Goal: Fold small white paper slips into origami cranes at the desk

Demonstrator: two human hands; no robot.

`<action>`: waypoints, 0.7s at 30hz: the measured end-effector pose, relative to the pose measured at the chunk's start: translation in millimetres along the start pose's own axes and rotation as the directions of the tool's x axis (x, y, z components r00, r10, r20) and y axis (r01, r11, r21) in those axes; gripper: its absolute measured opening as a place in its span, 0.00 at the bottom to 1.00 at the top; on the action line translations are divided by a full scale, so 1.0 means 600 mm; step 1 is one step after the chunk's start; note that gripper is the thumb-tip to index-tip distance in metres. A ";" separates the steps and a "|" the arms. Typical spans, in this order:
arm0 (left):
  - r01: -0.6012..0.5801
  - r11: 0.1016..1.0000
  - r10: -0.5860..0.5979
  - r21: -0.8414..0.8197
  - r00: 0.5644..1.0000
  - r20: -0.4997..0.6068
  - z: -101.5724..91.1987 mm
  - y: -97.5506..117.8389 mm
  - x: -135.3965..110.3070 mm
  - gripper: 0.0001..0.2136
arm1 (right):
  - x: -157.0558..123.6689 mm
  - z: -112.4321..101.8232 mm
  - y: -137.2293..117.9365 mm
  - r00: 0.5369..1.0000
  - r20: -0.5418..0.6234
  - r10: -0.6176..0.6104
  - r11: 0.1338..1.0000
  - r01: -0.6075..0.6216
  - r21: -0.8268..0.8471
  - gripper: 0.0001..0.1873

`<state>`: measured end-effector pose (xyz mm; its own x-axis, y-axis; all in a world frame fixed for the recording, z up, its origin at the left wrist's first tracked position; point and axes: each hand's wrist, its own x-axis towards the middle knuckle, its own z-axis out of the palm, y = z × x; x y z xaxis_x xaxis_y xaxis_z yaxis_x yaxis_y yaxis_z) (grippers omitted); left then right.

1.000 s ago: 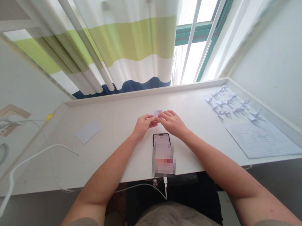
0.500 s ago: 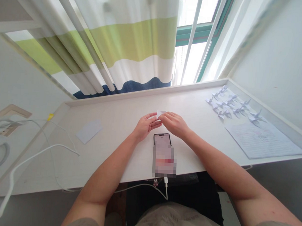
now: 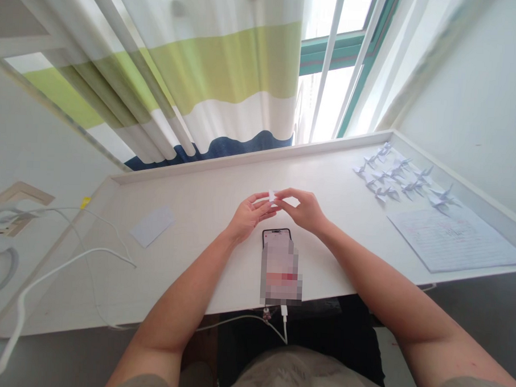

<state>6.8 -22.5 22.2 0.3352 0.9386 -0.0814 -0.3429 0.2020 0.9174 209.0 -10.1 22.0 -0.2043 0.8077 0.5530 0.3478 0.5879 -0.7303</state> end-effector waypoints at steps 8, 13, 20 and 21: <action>0.021 0.998 -0.017 0.065 0.998 -0.056 0.006 0.003 -0.002 0.23 | -0.002 0.014 -0.007 0.998 -0.051 0.043 0.993 -0.037 0.114 0.09; -0.015 0.989 0.028 0.146 0.996 -0.086 0.009 -0.003 -0.001 0.18 | -0.007 0.023 -0.014 0.997 -0.077 -0.014 0.996 0.020 0.082 0.08; -0.077 0.966 0.116 0.248 0.983 -0.145 0.012 -0.006 -0.002 0.16 | -0.006 0.024 -0.003 0.997 -0.053 -0.053 0.999 0.054 0.007 0.17; -0.086 0.961 0.128 0.264 0.981 -0.144 0.012 -0.007 -0.002 0.15 | -0.006 0.025 -0.001 0.998 -0.028 -0.059 0.998 0.059 -0.007 0.17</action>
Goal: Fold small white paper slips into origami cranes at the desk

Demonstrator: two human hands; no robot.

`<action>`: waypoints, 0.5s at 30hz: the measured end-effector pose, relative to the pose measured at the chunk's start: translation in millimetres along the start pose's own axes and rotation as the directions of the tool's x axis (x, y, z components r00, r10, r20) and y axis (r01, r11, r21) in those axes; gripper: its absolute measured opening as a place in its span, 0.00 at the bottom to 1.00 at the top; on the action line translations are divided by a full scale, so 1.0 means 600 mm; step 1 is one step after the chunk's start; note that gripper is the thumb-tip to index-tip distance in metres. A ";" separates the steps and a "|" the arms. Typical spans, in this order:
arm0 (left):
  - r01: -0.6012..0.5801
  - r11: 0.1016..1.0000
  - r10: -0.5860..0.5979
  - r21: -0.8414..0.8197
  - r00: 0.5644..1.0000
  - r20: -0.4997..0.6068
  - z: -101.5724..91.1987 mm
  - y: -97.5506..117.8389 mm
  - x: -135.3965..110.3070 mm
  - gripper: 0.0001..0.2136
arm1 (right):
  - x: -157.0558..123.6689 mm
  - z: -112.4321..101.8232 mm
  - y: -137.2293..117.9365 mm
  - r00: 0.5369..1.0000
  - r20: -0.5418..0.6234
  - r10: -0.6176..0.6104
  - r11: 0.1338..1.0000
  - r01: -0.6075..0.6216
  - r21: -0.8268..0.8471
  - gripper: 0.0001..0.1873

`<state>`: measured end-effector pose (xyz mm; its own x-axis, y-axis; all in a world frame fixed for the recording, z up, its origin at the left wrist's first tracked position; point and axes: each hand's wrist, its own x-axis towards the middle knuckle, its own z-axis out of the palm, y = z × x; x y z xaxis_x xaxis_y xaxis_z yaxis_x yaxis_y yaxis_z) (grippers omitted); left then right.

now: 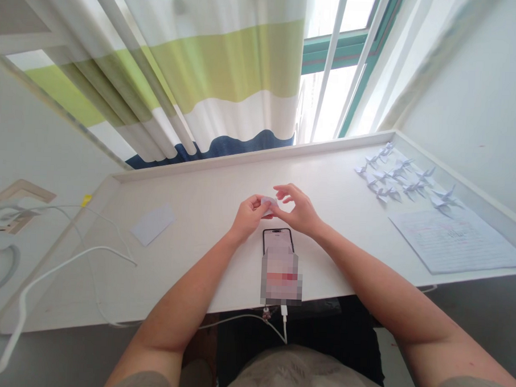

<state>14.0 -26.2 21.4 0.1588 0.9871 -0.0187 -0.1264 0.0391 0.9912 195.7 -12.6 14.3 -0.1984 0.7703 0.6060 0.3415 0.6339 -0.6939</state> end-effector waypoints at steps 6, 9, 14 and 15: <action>-0.004 0.999 0.003 0.041 1.000 0.022 0.001 -0.007 0.002 0.18 | 0.001 0.007 0.010 0.992 0.031 0.126 0.992 -0.125 -0.013 0.06; 0.005 0.999 -0.006 0.033 0.999 0.037 0.004 -0.005 0.002 0.19 | 0.002 0.005 0.008 0.989 0.046 0.140 0.990 -0.139 -0.019 0.04; 0.056 0.995 -0.049 -0.083 0.996 0.079 0.004 0.004 0.000 0.21 | 0.003 -0.001 -0.002 0.994 0.070 0.080 0.996 -0.081 0.021 0.05; 0.056 0.994 -0.048 -0.098 0.996 0.081 0.003 0.005 0.000 0.22 | 0.002 -0.002 -0.003 0.995 0.072 0.064 0.998 -0.065 0.018 0.06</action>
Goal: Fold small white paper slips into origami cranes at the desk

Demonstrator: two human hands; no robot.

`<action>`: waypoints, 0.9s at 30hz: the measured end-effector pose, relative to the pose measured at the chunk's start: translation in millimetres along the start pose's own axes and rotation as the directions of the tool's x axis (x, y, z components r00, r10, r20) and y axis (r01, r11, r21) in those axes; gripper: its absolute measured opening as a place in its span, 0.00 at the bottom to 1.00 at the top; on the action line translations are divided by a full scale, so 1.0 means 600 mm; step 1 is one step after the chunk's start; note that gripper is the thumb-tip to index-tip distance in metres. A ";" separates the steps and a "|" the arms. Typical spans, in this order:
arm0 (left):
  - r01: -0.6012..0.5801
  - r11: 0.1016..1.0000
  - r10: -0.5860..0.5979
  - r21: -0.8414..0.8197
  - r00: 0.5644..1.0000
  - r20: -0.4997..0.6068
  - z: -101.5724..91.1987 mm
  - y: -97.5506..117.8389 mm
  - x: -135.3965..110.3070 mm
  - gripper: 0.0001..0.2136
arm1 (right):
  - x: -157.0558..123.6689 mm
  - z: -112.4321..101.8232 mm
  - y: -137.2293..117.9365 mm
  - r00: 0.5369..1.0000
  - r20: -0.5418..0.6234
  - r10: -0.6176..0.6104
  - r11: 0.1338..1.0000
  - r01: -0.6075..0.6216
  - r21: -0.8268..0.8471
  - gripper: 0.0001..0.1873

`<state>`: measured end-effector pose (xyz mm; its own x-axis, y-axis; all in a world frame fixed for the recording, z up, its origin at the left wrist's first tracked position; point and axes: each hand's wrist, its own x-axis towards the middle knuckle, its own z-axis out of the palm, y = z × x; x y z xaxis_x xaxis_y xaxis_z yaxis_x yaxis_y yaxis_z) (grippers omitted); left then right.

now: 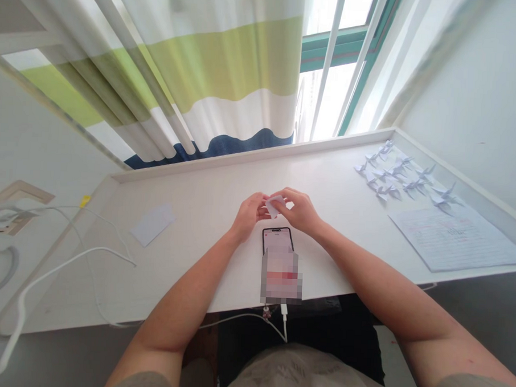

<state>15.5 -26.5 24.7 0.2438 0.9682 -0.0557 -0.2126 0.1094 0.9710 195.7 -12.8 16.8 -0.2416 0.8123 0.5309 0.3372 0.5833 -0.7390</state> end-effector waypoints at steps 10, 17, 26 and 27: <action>-0.022 1.000 0.021 0.005 0.999 0.046 -0.001 -0.005 0.002 0.26 | 0.002 0.011 -0.001 0.989 -0.094 0.110 0.989 -0.099 0.113 0.10; -0.078 0.997 0.078 -0.002 0.995 0.055 0.002 0.001 0.000 0.27 | 0.003 0.009 -0.003 0.984 -0.122 0.127 0.982 -0.107 0.157 0.14; -0.110 0.994 0.108 0.019 0.990 0.090 -0.003 -0.003 -0.001 0.22 | 0.001 0.008 0.005 0.991 -0.109 0.077 0.991 -0.064 0.115 0.09; -0.121 0.992 0.119 0.019 0.989 0.087 -0.003 -0.003 -0.001 0.22 | 0.000 0.007 0.005 0.992 -0.105 0.070 0.992 -0.058 0.114 0.08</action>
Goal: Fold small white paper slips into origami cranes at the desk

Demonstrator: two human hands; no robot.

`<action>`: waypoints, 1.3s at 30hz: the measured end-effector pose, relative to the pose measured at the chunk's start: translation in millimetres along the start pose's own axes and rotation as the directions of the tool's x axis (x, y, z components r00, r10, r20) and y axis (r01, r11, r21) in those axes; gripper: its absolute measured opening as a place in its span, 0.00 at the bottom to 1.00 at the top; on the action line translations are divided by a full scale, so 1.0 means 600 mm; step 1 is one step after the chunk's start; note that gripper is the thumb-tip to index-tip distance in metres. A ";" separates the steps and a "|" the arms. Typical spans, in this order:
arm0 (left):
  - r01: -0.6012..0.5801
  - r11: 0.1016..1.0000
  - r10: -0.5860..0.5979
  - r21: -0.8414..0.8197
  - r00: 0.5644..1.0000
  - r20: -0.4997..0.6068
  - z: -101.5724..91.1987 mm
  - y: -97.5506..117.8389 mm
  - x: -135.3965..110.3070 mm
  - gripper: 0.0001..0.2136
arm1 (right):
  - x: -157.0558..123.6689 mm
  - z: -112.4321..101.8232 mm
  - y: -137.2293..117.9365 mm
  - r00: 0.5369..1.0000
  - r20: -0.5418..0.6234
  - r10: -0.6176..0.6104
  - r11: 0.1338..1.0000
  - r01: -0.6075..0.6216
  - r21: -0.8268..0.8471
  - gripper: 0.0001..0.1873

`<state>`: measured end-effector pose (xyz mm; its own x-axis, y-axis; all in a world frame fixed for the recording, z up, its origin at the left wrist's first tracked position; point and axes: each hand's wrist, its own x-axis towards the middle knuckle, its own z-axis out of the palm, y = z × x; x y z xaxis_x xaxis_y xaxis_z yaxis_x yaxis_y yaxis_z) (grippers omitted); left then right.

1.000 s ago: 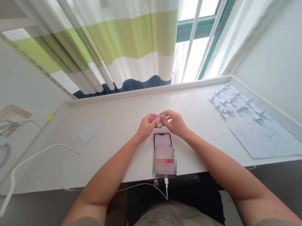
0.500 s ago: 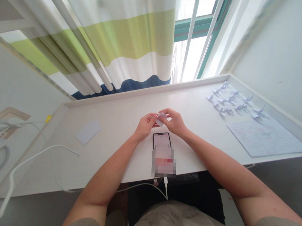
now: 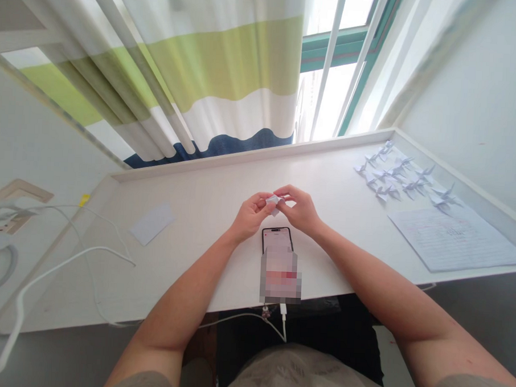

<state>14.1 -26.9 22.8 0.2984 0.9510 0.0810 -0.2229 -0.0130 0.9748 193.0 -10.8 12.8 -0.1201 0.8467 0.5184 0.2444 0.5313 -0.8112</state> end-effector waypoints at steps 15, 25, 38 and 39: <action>-0.051 0.997 0.049 0.049 0.998 0.036 0.003 0.008 -0.005 0.21 | -0.001 -0.014 -0.013 0.961 0.065 -0.270 0.956 0.275 -0.103 0.08; 0.038 0.829 0.039 0.558 0.991 -0.126 -0.030 -0.027 0.014 0.12 | 0.008 0.000 0.022 0.973 0.076 0.220 0.954 -0.198 -0.223 0.04; -0.378 0.092 0.273 0.921 0.899 0.342 -0.035 -0.008 0.007 0.14 | 0.024 -0.003 0.028 0.879 0.111 0.463 0.811 -0.369 -0.455 0.14; -0.366 0.087 0.247 0.927 0.909 0.335 -0.037 -0.011 0.008 0.14 | 0.024 -0.004 0.030 0.879 0.121 0.461 0.808 -0.359 -0.466 0.13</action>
<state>-3.8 -15.7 12.2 0.5274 0.7577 0.3844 0.7314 -0.6351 0.2485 198.0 10.7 6.0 -0.1098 0.9927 0.0494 0.6894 0.1118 -0.7156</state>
